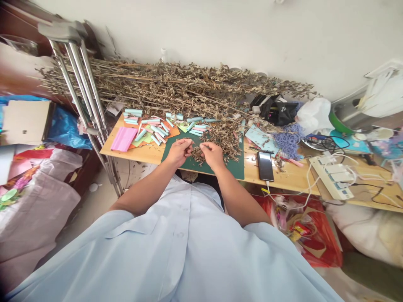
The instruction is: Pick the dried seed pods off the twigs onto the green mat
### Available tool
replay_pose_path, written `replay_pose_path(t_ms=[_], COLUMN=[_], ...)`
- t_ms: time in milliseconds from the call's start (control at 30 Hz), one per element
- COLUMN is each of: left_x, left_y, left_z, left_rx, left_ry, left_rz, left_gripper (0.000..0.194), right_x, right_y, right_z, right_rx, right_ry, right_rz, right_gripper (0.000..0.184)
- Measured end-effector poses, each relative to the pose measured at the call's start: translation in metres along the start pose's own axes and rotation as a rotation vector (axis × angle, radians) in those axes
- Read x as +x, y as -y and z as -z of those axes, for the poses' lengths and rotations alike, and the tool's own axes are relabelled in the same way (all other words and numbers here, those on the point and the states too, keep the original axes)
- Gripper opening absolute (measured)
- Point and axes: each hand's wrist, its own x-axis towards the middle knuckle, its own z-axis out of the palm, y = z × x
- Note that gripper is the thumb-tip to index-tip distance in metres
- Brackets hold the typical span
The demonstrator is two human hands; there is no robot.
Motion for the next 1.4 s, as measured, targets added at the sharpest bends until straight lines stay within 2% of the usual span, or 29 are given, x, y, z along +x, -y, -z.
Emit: replay_pose_path(t_ms=[133,233,400,533,667,800,900,1033,1400], left_x=[0.001,0.001,0.000,-0.001,-0.002,-0.002,-0.003,-0.004,-0.002], left_y=[0.003,0.004,0.003,0.000,0.000,0.003,0.006,0.005,0.005], left_z=[0.000,0.000,0.001,0.002,0.000,-0.001,-0.002,-0.003,0.001], left_rx=[0.008,0.010,0.014,0.006,0.017,0.042,0.058,0.077,0.088], left_ry=[-0.007,-0.004,-0.005,-0.005,-0.003,-0.013,0.001,0.001,-0.046], left_rz=[0.007,0.005,-0.012,-0.016,-0.002,0.001,-0.002,-0.004,-0.031], left_gripper=[0.034,0.034,0.034,0.035,0.035,0.036,0.035,0.035,0.035], right_x=[-0.006,-0.009,-0.006,-0.002,-0.001,-0.006,-0.009,-0.010,-0.011], right_y=[0.008,0.012,0.007,-0.001,0.000,0.009,0.012,0.010,0.011], right_z=[-0.006,-0.011,-0.012,-0.007,-0.004,-0.005,-0.006,-0.006,-0.003], right_rx=[0.151,0.196,0.101,-0.023,0.008,0.088,0.051,0.013,-0.031], right_ry=[0.176,0.227,0.196,0.113,0.018,0.085,0.135,0.138,0.138], right_rz=[-0.078,-0.135,-0.083,-0.027,-0.004,-0.021,0.034,0.067,0.063], right_gripper=[0.037,0.035,0.031,0.026,0.041,0.044,0.034,0.028,0.027])
